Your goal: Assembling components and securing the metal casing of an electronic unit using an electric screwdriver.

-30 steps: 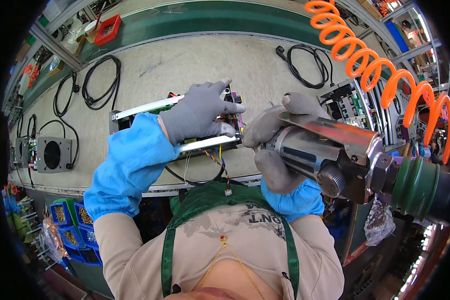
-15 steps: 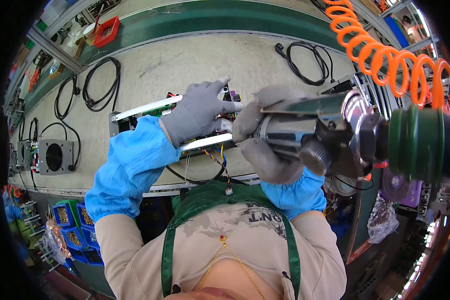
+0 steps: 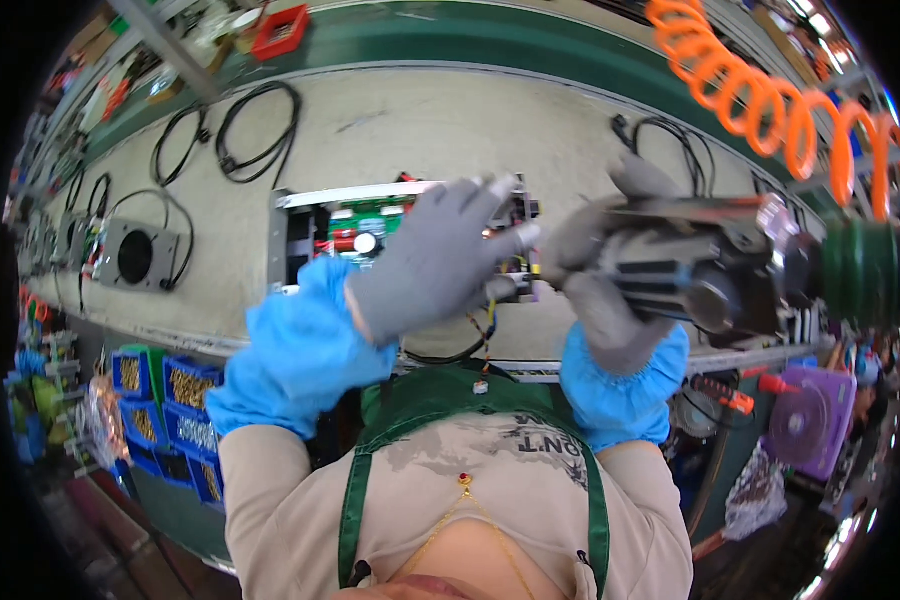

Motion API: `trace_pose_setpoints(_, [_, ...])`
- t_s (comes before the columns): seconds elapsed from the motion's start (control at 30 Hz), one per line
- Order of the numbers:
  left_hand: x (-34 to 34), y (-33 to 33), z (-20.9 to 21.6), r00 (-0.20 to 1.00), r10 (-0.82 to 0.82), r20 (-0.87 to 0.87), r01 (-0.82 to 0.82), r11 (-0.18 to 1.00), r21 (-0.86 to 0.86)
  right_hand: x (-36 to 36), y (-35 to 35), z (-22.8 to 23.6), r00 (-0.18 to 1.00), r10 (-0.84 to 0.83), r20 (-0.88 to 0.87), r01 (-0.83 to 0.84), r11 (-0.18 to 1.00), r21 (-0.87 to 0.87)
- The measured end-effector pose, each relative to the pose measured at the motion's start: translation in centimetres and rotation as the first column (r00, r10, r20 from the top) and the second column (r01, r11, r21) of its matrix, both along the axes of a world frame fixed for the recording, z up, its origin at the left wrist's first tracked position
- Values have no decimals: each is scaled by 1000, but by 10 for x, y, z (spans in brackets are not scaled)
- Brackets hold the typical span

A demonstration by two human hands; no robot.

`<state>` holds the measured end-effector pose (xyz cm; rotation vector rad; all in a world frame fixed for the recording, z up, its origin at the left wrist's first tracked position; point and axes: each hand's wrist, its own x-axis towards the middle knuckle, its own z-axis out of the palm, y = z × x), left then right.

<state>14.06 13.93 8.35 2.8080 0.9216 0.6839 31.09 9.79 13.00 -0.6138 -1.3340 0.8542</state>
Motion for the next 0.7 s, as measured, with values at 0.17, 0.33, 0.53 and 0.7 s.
trace_pose_setpoints(0.17, [-73,-71,-8,778,278,564,-263,959,-109,9,5,2,985,174,1,-174,984,38])
trace_pose_setpoints(0.33, [-127,-119,-81,78,786,613,-610,524,-595,16,12,5,972,228,-58,-223,971,86])
trace_pose_setpoints(0.53, [-135,-102,-111,196,884,425,-425,467,-775,19,42,37,765,644,1,-639,760,116])
trace_pose_setpoints(0.7, [-128,-71,-120,-13,845,535,-232,518,-823,38,56,46,814,575,-82,-548,807,219])
